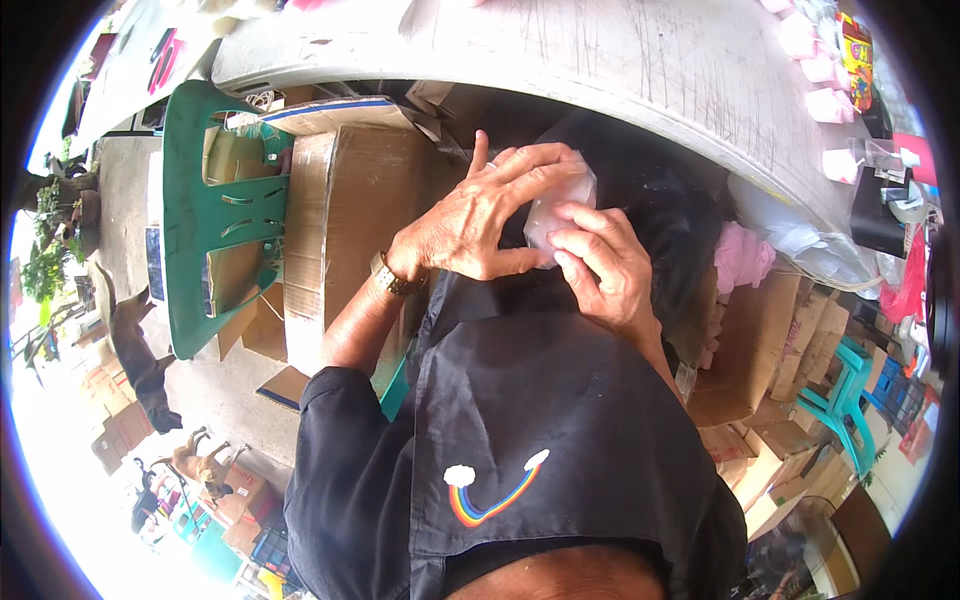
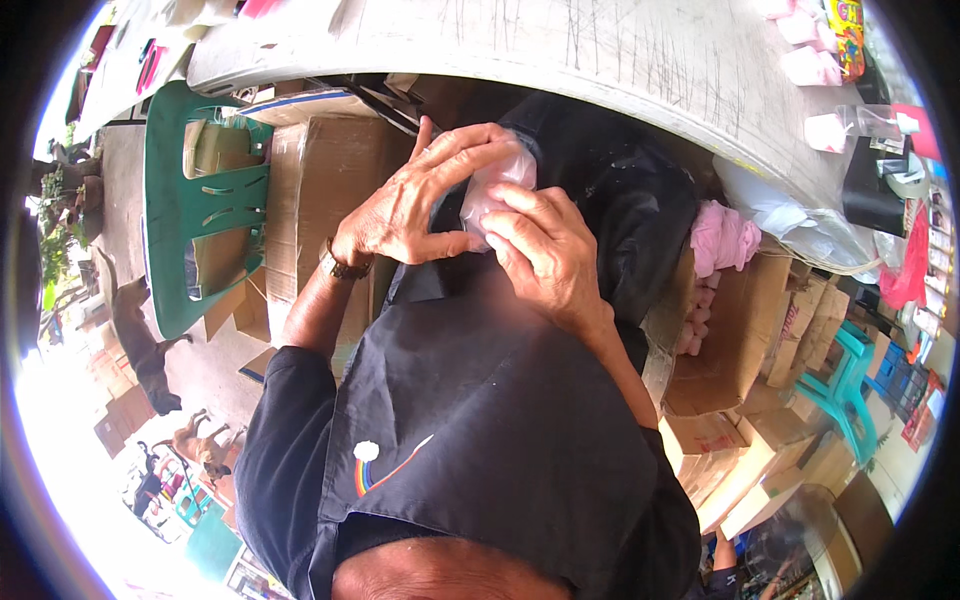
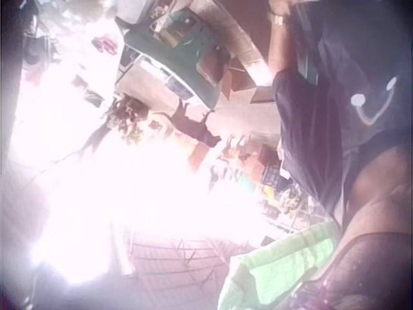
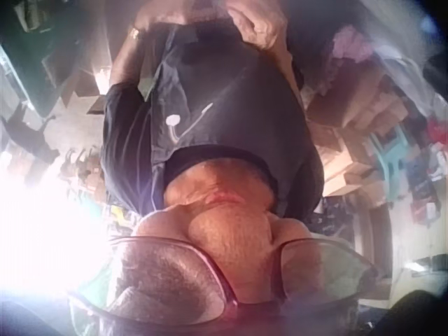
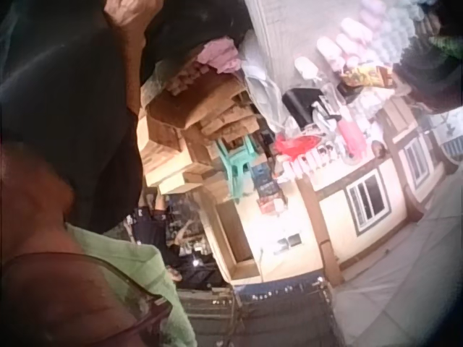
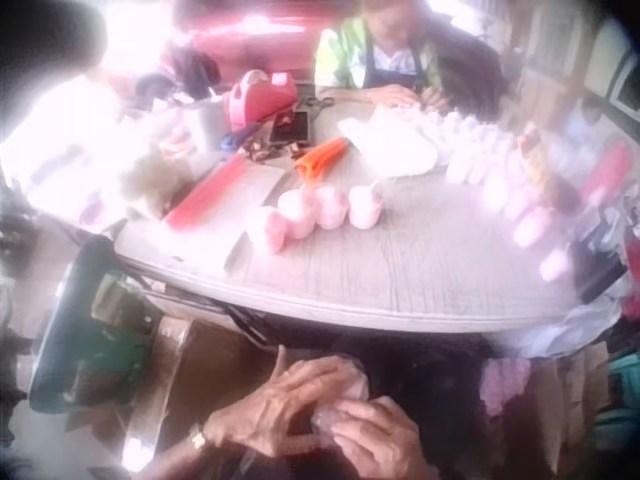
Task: The person repeatedly picks up small pink cotton candy pieces and places them into clear plastic bags on a table. The person seals each bag and sets it aside, continuing the process with additional pieces.
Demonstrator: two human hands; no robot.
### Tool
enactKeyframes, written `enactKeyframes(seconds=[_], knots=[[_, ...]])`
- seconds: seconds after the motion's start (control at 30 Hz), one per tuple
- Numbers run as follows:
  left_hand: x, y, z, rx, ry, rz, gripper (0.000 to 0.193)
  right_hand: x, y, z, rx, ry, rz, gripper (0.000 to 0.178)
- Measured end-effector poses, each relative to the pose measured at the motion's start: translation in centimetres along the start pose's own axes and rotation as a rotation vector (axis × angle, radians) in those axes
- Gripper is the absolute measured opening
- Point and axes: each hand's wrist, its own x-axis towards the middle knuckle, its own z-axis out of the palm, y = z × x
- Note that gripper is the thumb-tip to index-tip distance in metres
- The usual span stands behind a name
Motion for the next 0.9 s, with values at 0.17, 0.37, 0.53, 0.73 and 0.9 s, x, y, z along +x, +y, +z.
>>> enactKeyframes(seconds=[0.17,0.37,0.53,0.73,0.9], knots=[[0.1,-2.0,0.0,-0.177,0.043,0.072,0.083,0.5,-0.1,-0.3,-0.1,-0.107,-0.048,0.028],[0.0,-2.8,1.0,-0.314,0.128,0.128,0.077,0.3,-0.1,1.2,-0.155,0.016,-0.068,0.032],[-1.3,-2.7,1.8,-0.159,0.248,0.217,0.07,-0.3,0.0,1.5,-0.039,0.066,-0.016,0.025],[-1.1,-3.4,3.9,-0.135,0.342,0.299,0.057,-0.5,-0.6,1.5,-0.009,0.069,0.096,0.022],[-1.0,-3.1,4.3,-0.16,0.362,0.277,0.048,0.1,-1.2,1.6,-0.018,0.157,0.067,0.023]])
